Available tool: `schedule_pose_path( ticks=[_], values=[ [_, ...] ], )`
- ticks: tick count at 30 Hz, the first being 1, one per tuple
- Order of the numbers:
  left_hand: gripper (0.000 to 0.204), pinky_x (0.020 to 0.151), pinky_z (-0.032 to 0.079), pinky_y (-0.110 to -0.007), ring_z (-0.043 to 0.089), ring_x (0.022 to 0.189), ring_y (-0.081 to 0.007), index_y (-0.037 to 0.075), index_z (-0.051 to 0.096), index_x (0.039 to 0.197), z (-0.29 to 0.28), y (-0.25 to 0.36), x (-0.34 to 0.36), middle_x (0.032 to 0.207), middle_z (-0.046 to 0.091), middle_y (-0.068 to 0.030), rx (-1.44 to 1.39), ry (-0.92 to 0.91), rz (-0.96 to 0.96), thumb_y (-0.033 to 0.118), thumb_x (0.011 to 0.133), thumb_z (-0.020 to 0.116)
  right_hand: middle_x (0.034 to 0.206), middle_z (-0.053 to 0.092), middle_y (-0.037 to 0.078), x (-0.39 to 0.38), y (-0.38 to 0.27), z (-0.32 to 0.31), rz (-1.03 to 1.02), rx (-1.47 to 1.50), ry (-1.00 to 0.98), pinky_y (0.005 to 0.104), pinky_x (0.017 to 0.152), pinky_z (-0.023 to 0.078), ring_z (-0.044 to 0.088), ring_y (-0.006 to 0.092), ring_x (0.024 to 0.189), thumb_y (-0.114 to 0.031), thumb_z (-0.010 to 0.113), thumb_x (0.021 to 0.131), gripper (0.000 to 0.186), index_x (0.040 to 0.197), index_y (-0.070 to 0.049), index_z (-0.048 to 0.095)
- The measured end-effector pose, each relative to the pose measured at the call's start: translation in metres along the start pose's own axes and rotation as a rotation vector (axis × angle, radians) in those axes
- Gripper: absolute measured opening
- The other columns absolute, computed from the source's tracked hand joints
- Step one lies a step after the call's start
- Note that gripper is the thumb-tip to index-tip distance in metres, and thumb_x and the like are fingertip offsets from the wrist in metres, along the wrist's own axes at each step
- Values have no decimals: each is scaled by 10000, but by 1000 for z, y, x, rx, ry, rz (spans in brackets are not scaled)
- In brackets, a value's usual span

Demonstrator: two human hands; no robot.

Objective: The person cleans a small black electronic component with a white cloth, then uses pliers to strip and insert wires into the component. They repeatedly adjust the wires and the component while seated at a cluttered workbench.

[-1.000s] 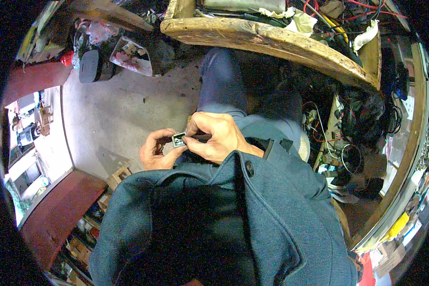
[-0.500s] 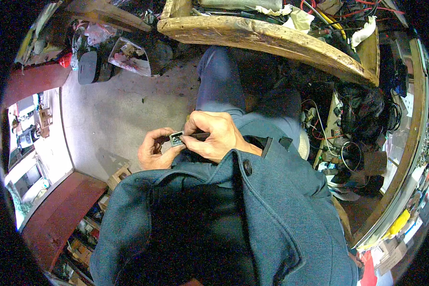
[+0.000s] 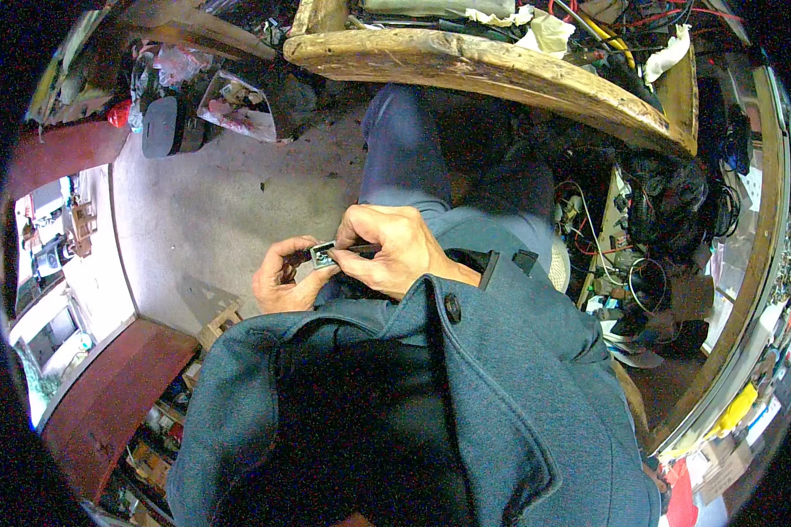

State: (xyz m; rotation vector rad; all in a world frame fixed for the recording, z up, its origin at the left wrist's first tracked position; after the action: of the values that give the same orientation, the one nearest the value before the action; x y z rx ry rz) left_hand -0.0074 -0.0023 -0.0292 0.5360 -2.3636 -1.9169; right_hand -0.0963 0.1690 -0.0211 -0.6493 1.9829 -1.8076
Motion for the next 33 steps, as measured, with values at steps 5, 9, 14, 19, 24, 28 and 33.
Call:
schedule_pose_path(
  ticks=[5, 9, 14, 19, 24, 28, 33],
  values=[
    [420, 876, 575, -314, 716, 931, -165, -20, 678, 1074, 0, -2, 0, 998, 750, -107, 3, -14, 0, -11, 714, 894, 786, 717, 106, 1, 3, 0, 35, 22, -16, 305, 631, 541, 717, 195, 719, 16, 801, 776, 147, 801, 15, 656],
    [425, 866, 576, -308, 715, 922, -160, -18, 680, 1075, -1, -4, -1, 994, 751, -102, -1, 1, -6, -14, 710, 897, 783, 714, 107, 0, 3, 1, 24, 25, 2, 301, 638, 543, 713, 194, 714, 16, 800, 779, 147, 800, 15, 654],
    [452, 940, 560, -340, 693, 1017, -193, -35, 628, 1136, -3, -6, -3, 1085, 716, -140, 37, -64, -20, -65, 750, 862, 783, 712, 109, 0, 5, 2, 23, 46, -13, 299, 630, 540, 708, 193, 707, 15, 800, 787, 148, 798, 17, 653],
    [452, 928, 563, -335, 695, 1008, -189, -31, 632, 1132, -2, -5, -2, 1077, 720, -137, 59, -76, -14, -56, 748, 868, 781, 711, 109, 1, 4, 1, 36, 37, -19, 303, 624, 537, 708, 195, 707, 10, 802, 790, 150, 799, 19, 653],
    [445, 909, 568, -329, 698, 996, -184, -26, 636, 1128, -2, -2, 0, 1069, 727, -134, 74, -54, -21, -45, 751, 872, 781, 710, 107, 3, 2, 1, -21, -7, 6, 306, 617, 535, 705, 197, 700, 3, 806, 790, 154, 798, 16, 653],
    [414, 863, 575, -314, 716, 937, -169, -14, 676, 1074, -1, 1, 3, 996, 751, -108, 42, -7, -7, -11, 722, 893, 788, 713, 102, 3, 0, 0, 37, -14, -7, 305, 626, 536, 704, 185, 711, -4, 806, 796, 157, 794, 12, 649],
    [410, 830, 568, -320, 723, 890, -167, 18, 705, 1044, -3, -2, -4, 948, 765, -93, 155, 14, -32, 71, 697, 916, 812, 724, 99, -1, 9, 4, 105, 9, -60, 309, 654, 540, 704, 177, 734, -27, 802, 806, 142, 820, -4, 663]
  ],
)
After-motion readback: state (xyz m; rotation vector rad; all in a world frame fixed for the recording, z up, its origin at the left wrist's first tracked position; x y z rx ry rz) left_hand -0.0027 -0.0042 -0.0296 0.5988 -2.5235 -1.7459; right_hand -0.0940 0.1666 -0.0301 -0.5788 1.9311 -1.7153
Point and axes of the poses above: each hand's wrist, its own x-axis towards the middle knuckle, its own z-axis out of the palm, y = z × x, the point moved 5 cm from there along x, towards the middle knuckle
